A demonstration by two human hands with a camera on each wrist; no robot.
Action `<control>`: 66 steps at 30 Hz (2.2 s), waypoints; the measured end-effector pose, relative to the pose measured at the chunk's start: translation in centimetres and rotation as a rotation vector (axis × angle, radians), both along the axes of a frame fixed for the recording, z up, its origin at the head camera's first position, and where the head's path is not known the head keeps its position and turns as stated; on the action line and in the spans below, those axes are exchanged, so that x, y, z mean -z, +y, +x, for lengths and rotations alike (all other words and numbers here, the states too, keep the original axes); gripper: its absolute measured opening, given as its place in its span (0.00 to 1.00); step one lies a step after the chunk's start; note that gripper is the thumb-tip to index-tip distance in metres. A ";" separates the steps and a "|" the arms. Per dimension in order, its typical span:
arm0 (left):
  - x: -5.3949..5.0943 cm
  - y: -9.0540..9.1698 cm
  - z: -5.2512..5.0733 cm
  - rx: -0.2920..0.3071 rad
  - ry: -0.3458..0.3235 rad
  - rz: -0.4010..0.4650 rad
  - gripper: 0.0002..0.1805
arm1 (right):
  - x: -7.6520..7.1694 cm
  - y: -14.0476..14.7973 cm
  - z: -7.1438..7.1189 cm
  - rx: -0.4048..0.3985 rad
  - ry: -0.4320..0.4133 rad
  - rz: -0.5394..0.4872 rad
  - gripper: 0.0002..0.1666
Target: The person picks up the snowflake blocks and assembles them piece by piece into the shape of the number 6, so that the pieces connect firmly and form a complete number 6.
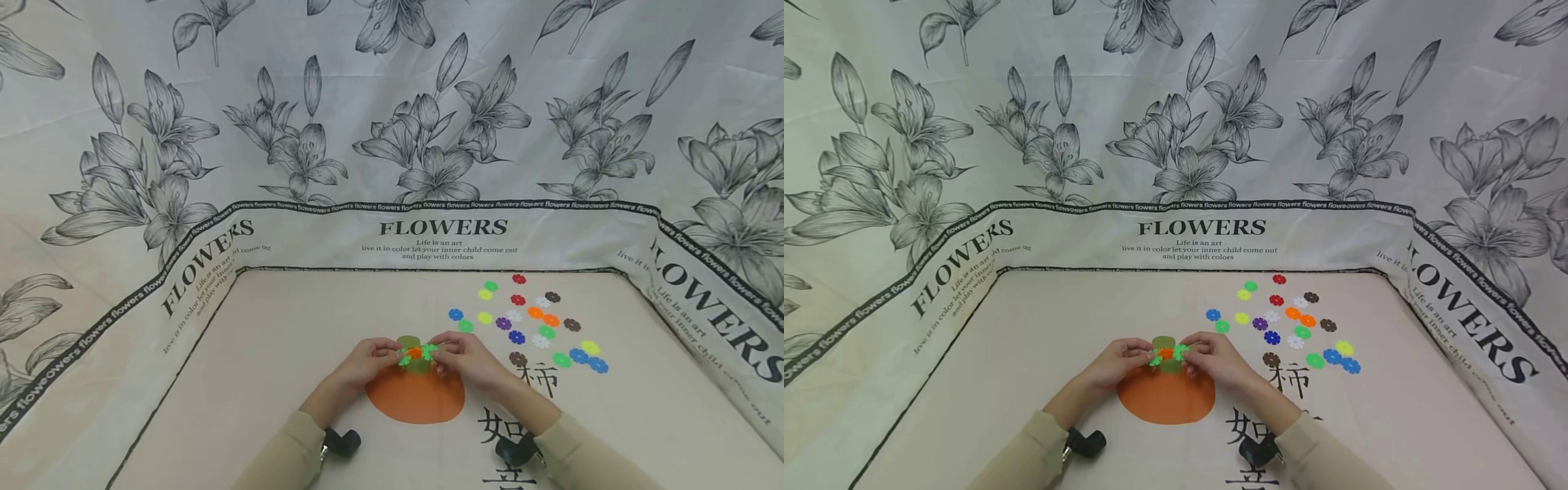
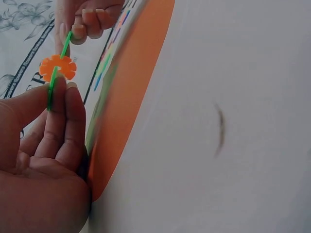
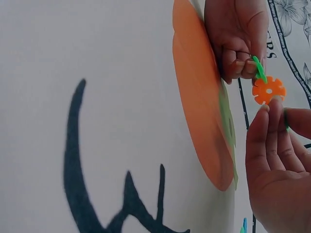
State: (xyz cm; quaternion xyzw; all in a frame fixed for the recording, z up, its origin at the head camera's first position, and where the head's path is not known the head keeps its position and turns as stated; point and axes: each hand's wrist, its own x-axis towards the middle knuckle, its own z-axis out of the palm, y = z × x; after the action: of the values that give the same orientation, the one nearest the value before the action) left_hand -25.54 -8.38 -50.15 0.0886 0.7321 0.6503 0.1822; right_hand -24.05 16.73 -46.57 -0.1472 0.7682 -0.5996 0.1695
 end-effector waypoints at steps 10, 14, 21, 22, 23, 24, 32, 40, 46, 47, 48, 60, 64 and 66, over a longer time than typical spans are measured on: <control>0.2 -0.1 0.5 -0.043 0.002 0.026 0.14 | 0.9 -0.7 0.3 -0.010 -0.084 -0.119 0.19; 0.4 -0.1 0.5 -0.063 0.024 0.046 0.15 | 1.1 -1.3 0.5 -0.020 -0.129 -0.159 0.19; 0.5 0.2 0.3 -0.101 0.036 0.049 0.15 | 0.8 -1.6 0.2 0.051 -0.121 -0.110 0.18; 0.5 0.2 0.3 -0.099 0.028 0.050 0.14 | 0.7 -1.5 0.2 0.054 -0.115 -0.098 0.18; 0.4 0.2 0.4 -0.094 0.019 0.048 0.13 | 0.7 -1.5 0.1 0.054 -0.106 -0.085 0.18; 0.3 0.3 0.4 -0.084 0.013 0.045 0.12 | 0.6 -1.3 0.1 0.052 -0.087 -0.071 0.19; 0.1 0.0 0.7 0.017 -0.007 -0.008 0.13 | 0.9 -1.2 -0.2 0.032 0.040 -0.017 0.17; 0.1 0.2 0.5 0.102 -0.042 0.020 0.14 | 1.1 -2.0 -0.3 -0.010 0.047 -0.027 0.17; 0.1 0.5 0.5 0.104 -0.018 0.045 0.11 | 0.8 -1.6 -1.2 0.003 0.112 0.040 0.18; 0.1 0.5 0.6 0.099 -0.016 0.045 0.11 | 0.7 -1.2 -1.6 0.021 0.145 0.081 0.17; 0.1 0.5 0.6 0.092 -0.017 0.045 0.11 | 0.5 -0.8 -1.9 0.043 0.175 0.134 0.17; 0.1 0.4 0.4 0.069 -0.015 0.038 0.08 | 0.1 4.9 -6.2 0.222 0.317 0.675 0.21; 0.3 0.4 0.3 0.073 -0.012 0.046 0.08 | 0.2 5.4 -6.5 0.212 0.301 0.687 0.21; 0.4 0.4 0.3 0.074 -0.010 0.048 0.08 | 0.2 5.3 -6.6 0.204 0.300 0.692 0.20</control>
State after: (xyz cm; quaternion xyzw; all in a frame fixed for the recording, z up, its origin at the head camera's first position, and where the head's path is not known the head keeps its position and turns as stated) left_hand -25.27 -7.96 -50.60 0.1168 0.7118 0.6608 0.2075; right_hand -30.62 22.00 -46.78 -0.0902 0.9519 -0.2909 0.0346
